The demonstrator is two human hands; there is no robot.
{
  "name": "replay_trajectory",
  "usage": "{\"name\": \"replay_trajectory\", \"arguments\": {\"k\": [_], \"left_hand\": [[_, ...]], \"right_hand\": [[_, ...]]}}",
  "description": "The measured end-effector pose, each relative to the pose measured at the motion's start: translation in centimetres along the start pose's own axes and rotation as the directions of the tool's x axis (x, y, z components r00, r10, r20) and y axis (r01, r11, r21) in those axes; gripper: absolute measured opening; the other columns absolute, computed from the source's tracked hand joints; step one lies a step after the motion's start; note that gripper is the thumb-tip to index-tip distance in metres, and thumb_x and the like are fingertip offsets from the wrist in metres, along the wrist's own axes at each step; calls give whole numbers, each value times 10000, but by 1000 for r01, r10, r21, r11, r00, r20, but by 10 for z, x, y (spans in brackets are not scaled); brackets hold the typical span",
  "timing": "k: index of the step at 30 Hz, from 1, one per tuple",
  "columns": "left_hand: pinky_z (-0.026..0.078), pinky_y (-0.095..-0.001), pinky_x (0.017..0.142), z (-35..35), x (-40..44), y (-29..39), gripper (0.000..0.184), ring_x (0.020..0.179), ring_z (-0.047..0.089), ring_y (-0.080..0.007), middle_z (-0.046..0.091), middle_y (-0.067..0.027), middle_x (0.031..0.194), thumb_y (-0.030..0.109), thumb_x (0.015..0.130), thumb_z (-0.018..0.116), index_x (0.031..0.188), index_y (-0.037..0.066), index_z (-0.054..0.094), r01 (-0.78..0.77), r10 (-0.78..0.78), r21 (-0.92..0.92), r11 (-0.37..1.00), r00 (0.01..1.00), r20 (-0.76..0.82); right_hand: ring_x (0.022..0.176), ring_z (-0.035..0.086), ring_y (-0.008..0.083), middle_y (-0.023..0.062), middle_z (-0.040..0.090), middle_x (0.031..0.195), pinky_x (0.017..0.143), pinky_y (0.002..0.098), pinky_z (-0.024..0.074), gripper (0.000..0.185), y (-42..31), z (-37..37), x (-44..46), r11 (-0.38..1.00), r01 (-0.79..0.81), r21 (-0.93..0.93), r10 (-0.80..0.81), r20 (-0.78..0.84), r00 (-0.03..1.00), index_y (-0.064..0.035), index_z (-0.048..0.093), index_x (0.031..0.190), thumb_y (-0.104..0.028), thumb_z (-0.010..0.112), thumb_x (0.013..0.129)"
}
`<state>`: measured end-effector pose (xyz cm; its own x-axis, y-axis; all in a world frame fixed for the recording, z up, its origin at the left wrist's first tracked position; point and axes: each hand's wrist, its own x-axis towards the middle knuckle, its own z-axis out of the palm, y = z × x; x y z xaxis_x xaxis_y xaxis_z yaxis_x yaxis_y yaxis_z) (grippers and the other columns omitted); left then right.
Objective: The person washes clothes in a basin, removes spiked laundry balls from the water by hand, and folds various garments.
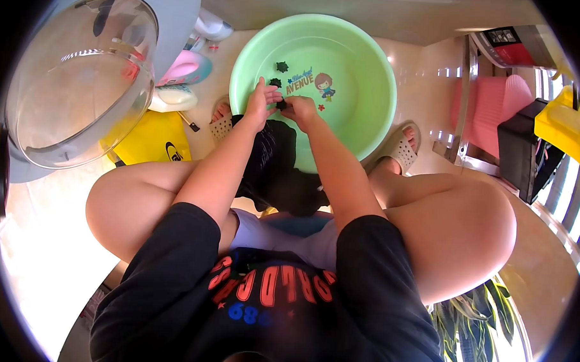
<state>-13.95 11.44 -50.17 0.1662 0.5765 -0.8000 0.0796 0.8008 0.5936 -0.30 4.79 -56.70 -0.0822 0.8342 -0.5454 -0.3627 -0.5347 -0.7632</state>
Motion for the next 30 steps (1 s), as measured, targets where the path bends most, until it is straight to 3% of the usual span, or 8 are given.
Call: {"name": "replay_trajectory", "arguments": {"k": [6,10,12,13,15,17,22,30], "left_hand": [[336,-488,1050,10,-32,24,684,1191,508,-210,573,-110,1248,603,960,385,1291,26,542,-22,26,-50,999,996,86],[413,-431,1014,27,-69,60,516,1172,554,-198,621,-98,1230,427,925,581,1241,19,607,-256,240,110,960,960,145],[475,-337,841,31,-72,80,397,990,603,-157,683,-93,1066,344,896,641,1114,16,692,-482,450,118,868,866,219],[471,-323,822,40,-100,102,364,953,600,-143,694,-83,1040,311,910,631,1117,20,698,-440,417,107,892,890,183],[428,-375,982,40,-117,126,467,1154,546,-204,637,-117,1205,382,948,560,1195,-4,647,-533,490,142,834,835,251],[333,-413,1120,40,-155,151,624,1345,425,-258,517,-158,1394,486,983,450,1314,-34,545,-568,494,166,806,800,341],[276,-387,1158,49,-222,157,675,1352,406,-308,470,-173,1428,511,996,381,1354,-51,489,-320,281,69,945,900,332],[343,-391,1077,90,-213,56,575,1176,496,-225,516,-164,1299,462,997,391,1289,-16,516,-57,39,37,998,920,389]], "right_hand": [[1029,623,296,197,600,1149,966,377,531,307,-41,4,-29,917,-223,332,268,-97,958,128,563,1165,99,528,861],[1059,614,288,209,594,1166,995,373,517,316,-87,26,-50,935,-81,346,122,-98,988,153,544,1182,113,506,871],[1081,607,303,218,590,1188,1021,384,503,289,-119,37,-62,911,59,408,-27,-84,996,169,539,1171,58,484,909],[1023,625,286,205,604,1111,956,368,538,238,-137,38,-65,958,215,188,-210,-43,977,151,556,1099,66,492,886],[948,643,287,206,607,998,892,361,582,159,-186,46,-84,819,72,569,-30,-82,996,138,555,991,51,499,869],[951,643,315,224,604,1006,910,375,583,176,-219,44,-95,856,64,512,-53,-37,998,150,534,995,22,501,879],[914,668,323,225,623,1005,852,375,603,187,-290,55,-182,983,-58,174,53,33,998,142,563,981,-12,568,875],[921,634,330,203,563,1094,849,444,584,240,-216,23,-200,892,-374,253,406,-89,909,58,500,1090,-117,471,929]]}}
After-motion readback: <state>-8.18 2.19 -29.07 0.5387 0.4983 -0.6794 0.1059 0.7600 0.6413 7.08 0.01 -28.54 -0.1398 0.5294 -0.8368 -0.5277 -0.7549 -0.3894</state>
